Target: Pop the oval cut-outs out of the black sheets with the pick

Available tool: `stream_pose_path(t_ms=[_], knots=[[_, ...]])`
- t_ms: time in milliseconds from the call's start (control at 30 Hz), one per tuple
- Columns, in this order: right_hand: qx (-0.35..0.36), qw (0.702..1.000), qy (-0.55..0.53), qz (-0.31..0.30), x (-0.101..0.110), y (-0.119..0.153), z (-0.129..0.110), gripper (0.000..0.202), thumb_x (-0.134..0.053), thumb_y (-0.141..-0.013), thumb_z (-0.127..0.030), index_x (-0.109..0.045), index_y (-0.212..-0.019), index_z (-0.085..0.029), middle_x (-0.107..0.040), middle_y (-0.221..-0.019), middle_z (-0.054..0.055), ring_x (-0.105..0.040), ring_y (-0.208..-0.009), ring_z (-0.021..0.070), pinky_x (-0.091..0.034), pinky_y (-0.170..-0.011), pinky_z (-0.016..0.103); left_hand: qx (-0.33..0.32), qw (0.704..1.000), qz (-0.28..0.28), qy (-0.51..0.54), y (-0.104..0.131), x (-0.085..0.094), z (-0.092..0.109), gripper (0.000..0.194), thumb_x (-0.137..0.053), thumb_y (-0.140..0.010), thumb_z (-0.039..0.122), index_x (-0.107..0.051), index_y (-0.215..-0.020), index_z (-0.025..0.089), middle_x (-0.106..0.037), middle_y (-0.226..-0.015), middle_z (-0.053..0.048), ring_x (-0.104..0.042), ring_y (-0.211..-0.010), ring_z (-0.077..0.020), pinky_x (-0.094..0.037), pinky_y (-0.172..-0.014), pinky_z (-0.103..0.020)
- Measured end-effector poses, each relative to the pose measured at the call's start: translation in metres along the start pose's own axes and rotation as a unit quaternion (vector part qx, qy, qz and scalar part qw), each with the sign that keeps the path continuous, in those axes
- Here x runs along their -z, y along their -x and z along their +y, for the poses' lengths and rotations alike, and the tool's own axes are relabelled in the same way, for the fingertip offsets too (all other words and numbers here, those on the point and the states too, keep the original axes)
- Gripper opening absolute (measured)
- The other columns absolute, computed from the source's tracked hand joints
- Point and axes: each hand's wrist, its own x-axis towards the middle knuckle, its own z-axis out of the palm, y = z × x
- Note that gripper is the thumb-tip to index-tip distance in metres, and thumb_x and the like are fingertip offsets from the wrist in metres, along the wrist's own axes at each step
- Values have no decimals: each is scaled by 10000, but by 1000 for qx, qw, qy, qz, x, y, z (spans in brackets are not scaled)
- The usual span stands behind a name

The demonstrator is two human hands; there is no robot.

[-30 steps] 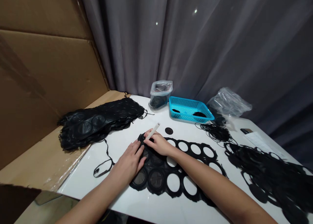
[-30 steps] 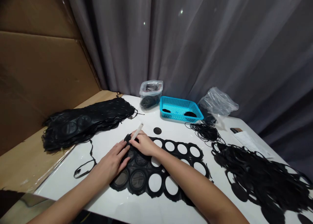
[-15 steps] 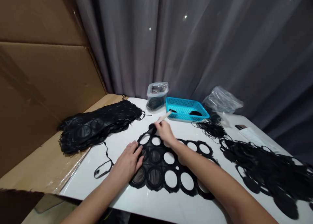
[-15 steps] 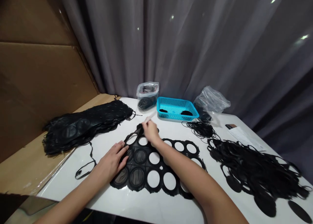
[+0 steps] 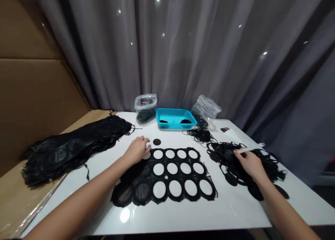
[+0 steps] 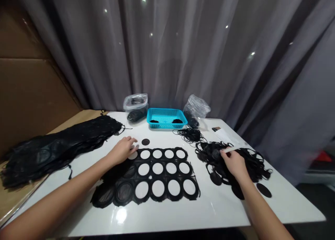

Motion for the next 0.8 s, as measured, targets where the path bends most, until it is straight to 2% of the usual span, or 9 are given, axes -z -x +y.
stream_pose_path(t_ms=[133,233,267,333,400,500,600,667,800], knots=[[93,993,-28,73,7,16,-5,327,-498,-798,-514,-621,-797,-212,-697,-1049,198,-647,-1005,389,-467,-936,547,53,997,-47,43,-62,-14,17,355,-633,-977,360,-588,-1273,170,-607,-1279,-97,-640,-1080,-242,-553,-902,-456],[104,985,-107,86,7,38,-25,348,-497,-862,-557,-629,-874,-236,-686,-1104,138,-650,-1017,336,-483,-959,510,57,991,-71,96,-78,-12,27,336,-624,-983,358,-598,-1266,179,-609,-1279,-96,-641,-1073,-241,-557,-900,-443],[92,980,-165,63,5,47,-34,345,-534,-859,-565,-644,-904,-241,-696,-1057,118,-666,-965,318,-507,-917,491,49,989,-76,118,-79,-11,33,330,-621,-985,357,-599,-1263,180,-608,-1282,-97,-640,-1074,-238,-556,-902,-441],[59,949,-303,-59,-3,68,-56,362,-592,-868,-559,-673,-1007,-234,-707,-1044,104,-691,-898,284,-537,-849,447,20,982,-87,168,-75,-9,55,292,-598,-998,358,-614,-1245,202,-607,-1292,-99,-638,-1067,-224,-555,-907,-425],[43,904,-392,-166,-12,88,-77,348,-666,-848,-541,-684,-936,-205,-686,-1191,128,-700,-871,252,-554,-819,415,-21,969,-105,223,-66,-10,89,252,-575,-1009,371,-636,-1208,227,-621,-1271,-91,-640,-1035,-208,-563,-889,-398],[50,864,-446,-227,-21,111,-100,334,-693,-850,-531,-677,-864,-198,-655,-1277,137,-702,-813,218,-570,-800,401,-96,937,-132,308,-51,-14,147,287,-625,-986,355,-621,-1187,150,-660,-1123,-71,-674,-917,-189,-584,-790,-375],[74,878,-427,-201,-18,117,-101,291,-660,-877,-526,-680,-901,-237,-718,-1096,117,-708,-856,242,-575,-832,404,-138,909,-132,371,-41,-15,191,246,-592,-1007,361,-634,-1104,138,-673,-965,-35,-666,-772,-146,-578,-703,-320],[90,914,-360,-164,-10,109,-89,315,-602,-896,-544,-679,-930,-241,-738,-999,106,-715,-873,252,-581,-840,405,-153,896,-124,398,-35,-10,205,236,-568,-1020,351,-628,-1099,137,-672,-931,-28,-667,-762,-145,-576,-704,-319],[82,977,-193,-47,13,68,-44,383,-478,-907,-542,-661,-912,-206,-747,-959,152,-709,-874,282,-561,-829,434,-184,890,-93,407,-2,14,191,186,-495,-1018,220,-623,-1149,185,-686,-1074,-68,-665,-973,-177,-539,-873,-319]])
